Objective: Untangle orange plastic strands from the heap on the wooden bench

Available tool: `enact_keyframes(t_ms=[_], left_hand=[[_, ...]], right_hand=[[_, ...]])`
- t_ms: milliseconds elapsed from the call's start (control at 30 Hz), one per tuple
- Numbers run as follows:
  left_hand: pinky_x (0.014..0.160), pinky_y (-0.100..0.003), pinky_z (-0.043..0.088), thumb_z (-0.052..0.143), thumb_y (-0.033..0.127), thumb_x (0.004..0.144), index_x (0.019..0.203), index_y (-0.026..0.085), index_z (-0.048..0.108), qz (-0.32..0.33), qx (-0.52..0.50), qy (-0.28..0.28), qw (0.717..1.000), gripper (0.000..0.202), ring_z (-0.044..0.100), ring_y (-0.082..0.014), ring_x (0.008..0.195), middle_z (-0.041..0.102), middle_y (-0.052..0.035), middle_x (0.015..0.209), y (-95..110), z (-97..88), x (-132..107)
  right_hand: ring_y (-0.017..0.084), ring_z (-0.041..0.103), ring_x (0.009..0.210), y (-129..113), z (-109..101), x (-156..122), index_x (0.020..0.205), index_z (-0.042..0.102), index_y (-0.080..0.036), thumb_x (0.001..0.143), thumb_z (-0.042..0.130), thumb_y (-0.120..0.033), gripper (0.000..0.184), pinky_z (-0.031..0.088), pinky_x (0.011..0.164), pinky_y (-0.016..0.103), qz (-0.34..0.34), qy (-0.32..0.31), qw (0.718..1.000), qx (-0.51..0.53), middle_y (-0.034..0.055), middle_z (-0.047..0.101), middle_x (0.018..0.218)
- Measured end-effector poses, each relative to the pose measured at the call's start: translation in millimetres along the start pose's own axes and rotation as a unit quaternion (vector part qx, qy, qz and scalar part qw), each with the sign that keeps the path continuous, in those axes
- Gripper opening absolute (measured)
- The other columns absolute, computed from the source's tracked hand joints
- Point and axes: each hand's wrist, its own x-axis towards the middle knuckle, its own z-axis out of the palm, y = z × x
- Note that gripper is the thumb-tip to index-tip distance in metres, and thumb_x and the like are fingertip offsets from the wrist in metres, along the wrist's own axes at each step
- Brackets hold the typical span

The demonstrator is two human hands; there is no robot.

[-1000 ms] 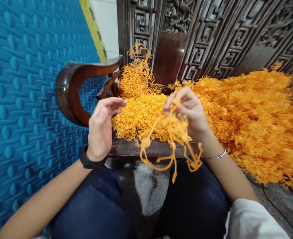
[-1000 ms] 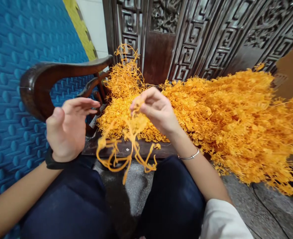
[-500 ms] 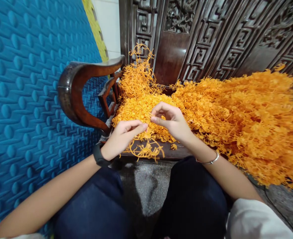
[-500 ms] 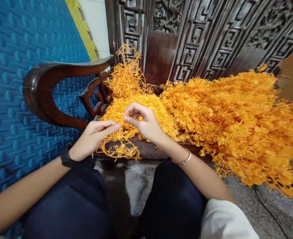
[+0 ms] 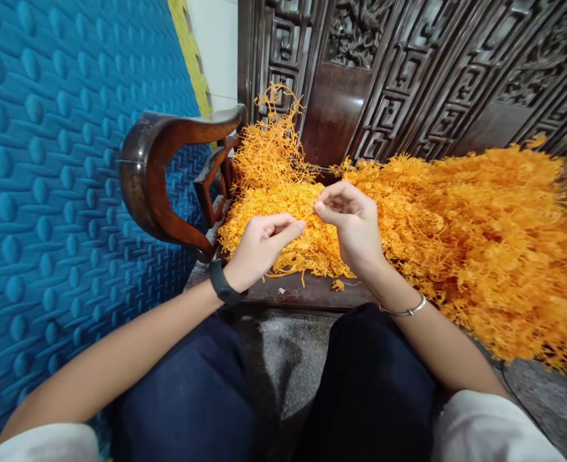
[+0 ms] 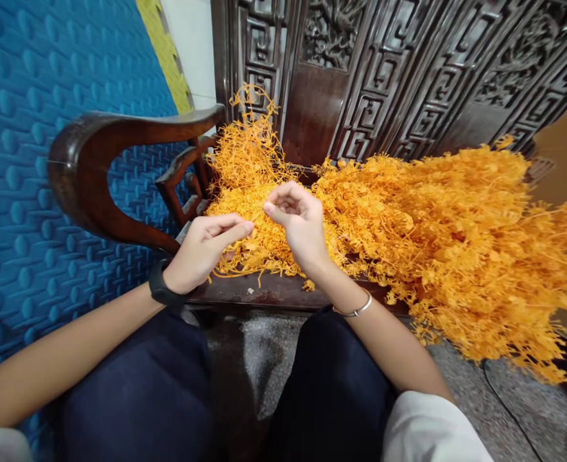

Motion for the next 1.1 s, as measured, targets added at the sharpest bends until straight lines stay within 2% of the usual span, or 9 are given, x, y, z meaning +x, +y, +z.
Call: enact_keyframes(t_ms=[67,200,233,400,533,700,867,967,1100], left_hand=[[0.046,-0.022,0.025,0.054,0.024,0.080,0.054,0.015,0.047,0.007,0.011,-0.002,1.000,0.028,0.031,-0.0067,0.048,0.035,0.0054,0.051,0.3,-1.9,-8.6],[0.049,-0.022,0.027,0.053,0.027,0.082,0.054,0.015,0.049,-0.021,0.051,-0.039,0.998,0.031,0.034,-0.0074,0.051,0.038,0.0044,0.052,-3.3,-11.5,-31.4],[0.051,-0.022,0.030,0.053,0.028,0.083,0.057,0.015,0.052,-0.025,0.048,-0.041,0.998,0.029,0.038,-0.0078,0.054,0.043,0.0036,0.055,-5.7,-13.8,-33.9],[0.066,-0.022,0.040,0.055,0.030,0.081,0.073,0.016,0.061,-0.025,0.003,-0.016,1.000,0.017,0.051,-0.0108,0.071,0.057,0.0005,0.072,-19.8,-17.6,-21.7],[0.067,-0.021,0.042,0.057,0.033,0.080,0.077,0.017,0.063,-0.022,-0.009,0.002,1.000,0.016,0.053,-0.0110,0.072,0.060,0.0001,0.078,-23.7,-15.8,-12.0],[0.052,-0.021,0.042,0.059,0.034,0.077,0.084,0.019,0.061,-0.052,-0.050,0.003,0.997,0.017,0.050,-0.0092,0.056,0.056,0.0015,0.068,-27.6,-14.1,-10.3],[0.048,-0.020,0.039,0.061,0.031,0.075,0.087,0.019,0.060,-0.064,-0.062,0.003,0.996,0.016,0.047,-0.0083,0.052,0.055,0.0024,0.065,-32.8,-13.9,-7.3],[0.049,-0.020,0.039,0.059,0.029,0.076,0.090,0.019,0.059,-0.062,-0.055,-0.002,0.997,0.017,0.049,-0.0090,0.054,0.055,0.0021,0.067,-33.7,-13.5,-6.2],[0.052,-0.021,0.040,0.056,0.026,0.078,0.094,0.019,0.057,-0.048,-0.039,-0.030,0.998,0.017,0.050,-0.0102,0.060,0.052,0.0022,0.067,-33.8,-12.9,-6.5]], right_hand=[[0.009,0.045,0.063,4.5,-22.5,16.2,0.068,0.051,-0.020,0.069,0.057,-0.015,0.008,0.037,0.058,0.027,-0.033,0.049,0.998,-0.018,-0.0009,0.050,0.070],[0.011,0.040,0.058,31.1,-85.3,51.7,0.066,0.042,-0.024,0.068,0.056,-0.018,0.015,0.034,0.054,0.029,-0.117,0.306,0.941,-0.084,-0.0003,0.046,0.066],[0.012,0.042,0.060,40.8,-94.7,55.7,0.069,0.044,-0.024,0.068,0.056,-0.019,0.014,0.036,0.056,0.030,-0.111,0.311,0.937,-0.111,0.0000,0.049,0.069],[0.011,0.050,0.059,83.3,-89.2,50.7,0.071,0.050,-0.020,0.061,0.065,-0.019,0.017,0.042,0.060,0.030,0.042,0.127,0.980,-0.145,-0.0013,0.054,0.065],[0.009,0.044,0.055,99.4,-86.1,49.9,0.071,0.058,-0.017,0.062,0.065,-0.019,0.012,0.041,0.060,0.030,0.026,0.117,0.969,-0.214,0.0008,0.056,0.070],[0.010,0.051,0.062,109.8,-101.1,52.2,0.100,0.054,-0.019,0.062,0.063,-0.014,0.040,0.045,0.063,0.030,0.030,0.124,0.973,-0.192,0.0059,0.060,0.092],[0.011,0.055,0.068,81.2,-86.7,41.8,0.080,0.063,-0.017,0.068,0.064,-0.022,0.013,0.045,0.067,0.030,0.007,0.074,0.980,-0.184,0.0057,0.064,0.093],[0.012,0.059,0.071,44.4,-62.2,25.0,0.082,0.065,-0.017,0.076,0.061,-0.030,0.014,0.046,0.067,0.029,0.020,-0.076,0.990,-0.119,0.0033,0.065,0.082],[0.013,0.060,0.082,9.1,-32.1,2.3,0.089,0.066,-0.018,0.073,0.067,-0.033,0.022,0.046,0.077,0.029,-0.007,-0.272,0.951,-0.149,0.0030,0.067,0.089]])
